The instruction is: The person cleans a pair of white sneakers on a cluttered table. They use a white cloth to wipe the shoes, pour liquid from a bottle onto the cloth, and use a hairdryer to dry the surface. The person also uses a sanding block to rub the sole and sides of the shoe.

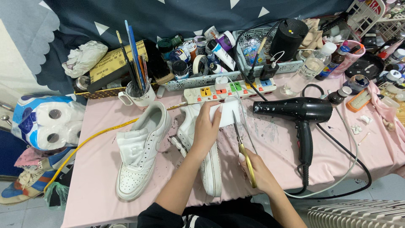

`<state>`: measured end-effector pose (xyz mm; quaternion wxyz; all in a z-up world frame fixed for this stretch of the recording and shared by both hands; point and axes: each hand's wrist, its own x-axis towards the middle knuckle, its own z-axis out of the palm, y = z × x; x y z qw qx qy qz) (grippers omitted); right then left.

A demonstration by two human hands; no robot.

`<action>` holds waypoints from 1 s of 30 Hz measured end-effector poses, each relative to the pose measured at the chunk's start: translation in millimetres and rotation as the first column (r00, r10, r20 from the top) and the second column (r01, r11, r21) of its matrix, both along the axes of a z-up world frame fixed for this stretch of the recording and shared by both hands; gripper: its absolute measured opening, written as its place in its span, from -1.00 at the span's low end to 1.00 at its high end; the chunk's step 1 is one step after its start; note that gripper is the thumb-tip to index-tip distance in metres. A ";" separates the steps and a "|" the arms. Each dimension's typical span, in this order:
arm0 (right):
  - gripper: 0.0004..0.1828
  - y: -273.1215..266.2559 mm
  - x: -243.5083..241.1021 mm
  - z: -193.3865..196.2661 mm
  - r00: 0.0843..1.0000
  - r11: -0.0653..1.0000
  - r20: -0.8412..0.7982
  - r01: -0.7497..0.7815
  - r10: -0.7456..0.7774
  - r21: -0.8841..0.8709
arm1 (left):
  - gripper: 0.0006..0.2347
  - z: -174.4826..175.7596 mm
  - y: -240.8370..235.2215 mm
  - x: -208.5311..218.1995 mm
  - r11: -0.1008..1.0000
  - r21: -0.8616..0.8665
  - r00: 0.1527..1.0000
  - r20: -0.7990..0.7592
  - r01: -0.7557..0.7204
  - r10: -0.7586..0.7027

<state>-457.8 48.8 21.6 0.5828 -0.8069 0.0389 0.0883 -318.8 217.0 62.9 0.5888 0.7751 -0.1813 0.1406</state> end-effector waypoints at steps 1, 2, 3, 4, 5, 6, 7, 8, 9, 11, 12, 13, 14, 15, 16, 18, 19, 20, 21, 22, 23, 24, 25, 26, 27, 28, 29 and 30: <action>-0.49 1.3 -1.1 -1.0 0.999 0.998 -0.042 0.024 -0.022 0.058 | -0.79 0.2 -0.3 -0.7 1.000 0.012 1.000 -0.005 -0.006 0.006; -0.51 2.8 -2.2 -2.4 0.996 0.992 -0.084 0.051 -0.041 0.116 | -0.79 0.1 -0.5 -1.0 1.000 0.021 1.000 -0.018 -0.010 0.010; -0.52 4.1 -3.3 -4.0 0.990 0.982 -0.127 0.080 -0.059 0.171 | -0.79 -0.1 -0.7 -1.2 0.999 0.029 0.999 -0.031 -0.014 0.015; -0.52 5.0 -3.6 -5.4 0.992 0.984 -0.110 0.076 -0.059 0.158 | -0.80 -0.2 -0.9 -1.2 0.999 0.037 0.999 -0.043 -0.018 0.019; -0.49 5.7 -3.6 -6.6 0.994 0.987 -0.092 0.072 -0.059 0.146 | -0.80 -0.5 -0.7 -1.1 1.000 0.023 0.999 -0.042 -0.006 0.006; -0.46 5.8 -2.6 -7.6 0.996 0.989 -0.073 0.069 -0.059 0.133 | -0.81 -0.3 -0.6 -0.1 1.000 0.010 0.999 -0.039 0.007 -0.007; -0.48 5.6 -1.2 -8.2 0.999 0.989 0.001 0.033 -0.033 0.142 | -0.82 -0.2 -0.5 0.9 1.000 -0.003 0.999 -0.035 0.020 -0.020; -0.50 4.9 -0.1 -8.7 0.997 0.989 0.076 -0.003 -0.008 0.147 | -0.81 -0.3 -0.4 1.6 0.999 0.005 0.998 -0.036 0.043 -0.043; -0.51 3.9 1.2 -8.8 0.989 0.988 0.149 -0.039 0.017 0.149 | -0.81 -0.4 -0.1 2.3 0.998 0.014 0.997 -0.036 0.065 -0.065; -0.49 2.4 1.3 -8.9 0.982 0.993 0.190 -0.039 0.017 0.113 | -0.81 -1.3 0.2 1.9 0.995 0.025 0.994 -0.046 0.102 -0.100; -0.48 1.8 1.6 -8.0 0.977 0.995 0.211 -0.041 0.020 0.094 | -0.81 -1.1 0.2 2.0 0.993 0.026 0.992 -0.054 0.113 -0.111; -0.47 1.6 1.4 -7.1 0.993 0.991 0.118 -0.010 -0.006 0.132 | -0.81 -0.6 0.1 2.0 0.992 0.028 0.991 -0.061 0.124 -0.122; -0.47 2.3 1.4 -6.2 0.999 0.986 0.024 0.022 -0.026 0.168 | -0.81 -0.1 -0.3 1.5 0.994 0.031 0.992 -0.072 0.107 -0.105; -0.46 3.3 0.9 -5.4 0.997 0.978 -0.071 0.056 -0.043 0.200 | -0.82 0.6 -0.9 0.9 0.995 0.034 0.993 -0.082 0.090 -0.087; -0.45 4.6 0.1 -4.9 0.995 0.979 -0.079 0.071 -0.057 0.191 | -0.82 1.3 -1.2 0.4 0.996 0.038 0.993 -0.093 0.074 -0.071; -0.43 7.4 -1.5 -4.7 0.991 0.980 -0.097 0.103 -0.087 0.173 | -0.82 2.6 -1.4 -0.1 0.996 0.027 0.991 -0.104 0.083 -0.080; -0.45 9.0 -2.0 -5.0 0.993 0.981 -0.073 0.105 -0.094 0.164 | -0.82 3.0 -1.3 -0.4 0.996 0.021 0.990 -0.109 0.088 -0.085; -0.47 10.6 -1.5 -5.5 0.994 0.982 -0.047 0.107 -0.101 0.155 | -0.81 3.6 -0.7 0.1 0.993 0.019 0.988 -0.105 0.114 -0.112; -0.49 12.2 -0.5 -6.2 0.994 0.983 -0.021 0.110 -0.108 0.146 | -0.80 4.2 0.4 1.1 0.990 0.017 0.985 -0.100 0.141 -0.138; -0.50 12.9 0.4 -6.8 0.994 0.991 0.066 0.085 -0.092 0.105 | -0.80 4.2 0.6 1.2 0.986 0.014 0.982 -0.097 0.166 -0.164; -0.51 13.7 1.6 -7.5 0.986 0.996 0.153 0.063 -0.072 0.061 | -0.80 3.8 0.2 0.8 0.983 0.029 0.975 -0.134 0.182 -0.177; -0.51 14.7 2.8 -7.9 0.970 0.999 0.237 0.044 -0.046 0.016 | -0.80 3.1 0.6 0.5 0.979 0.043 0.967 -0.171 0.197 -0.188; -0.50 15.5 3.5 -8.3 0.981 0.996 0.181 0.060 -0.072 0.072 | -0.80 2.2 0.8 0.2 0.975 0.057 0.958 -0.209 0.214 -0.198; -0.48 16.1 3.1 -8.5 0.988 0.989 0.123 0.078 -0.094 0.128 | -0.80 1.0 0.8 -0.2 0.976 0.046 0.962 -0.187 0.213 -0.201; -0.46 16.6 2.3 -8.4 0.992 0.978 0.062 0.100 -0.113 0.182 | -0.80 -0.2 0.7 -0.6 0.977 0.036 0.965 -0.166 0.212 -0.203; -0.47 16.7 2.7 -7.8 0.991 0.973 0.004 0.128 -0.131 0.192 | -0.80 -0.6 0.4 0.4 0.977 0.026 0.968 -0.141 0.211 -0.205; -0.47 16.6 2.6 -7.0 0.988 0.967 -0.054 0.156 -0.148 0.201 | -0.80 -0.9 0.0 0.7 0.982 0.035 0.976 -0.125 0.185 -0.179; -0.47 16.4 2.2 -6.6 0.980 0.960 -0.112 0.185 -0.164 0.209 | -0.81 -1.1 -0.6 0.9 0.986 0.043 0.982 -0.109 0.159 -0.154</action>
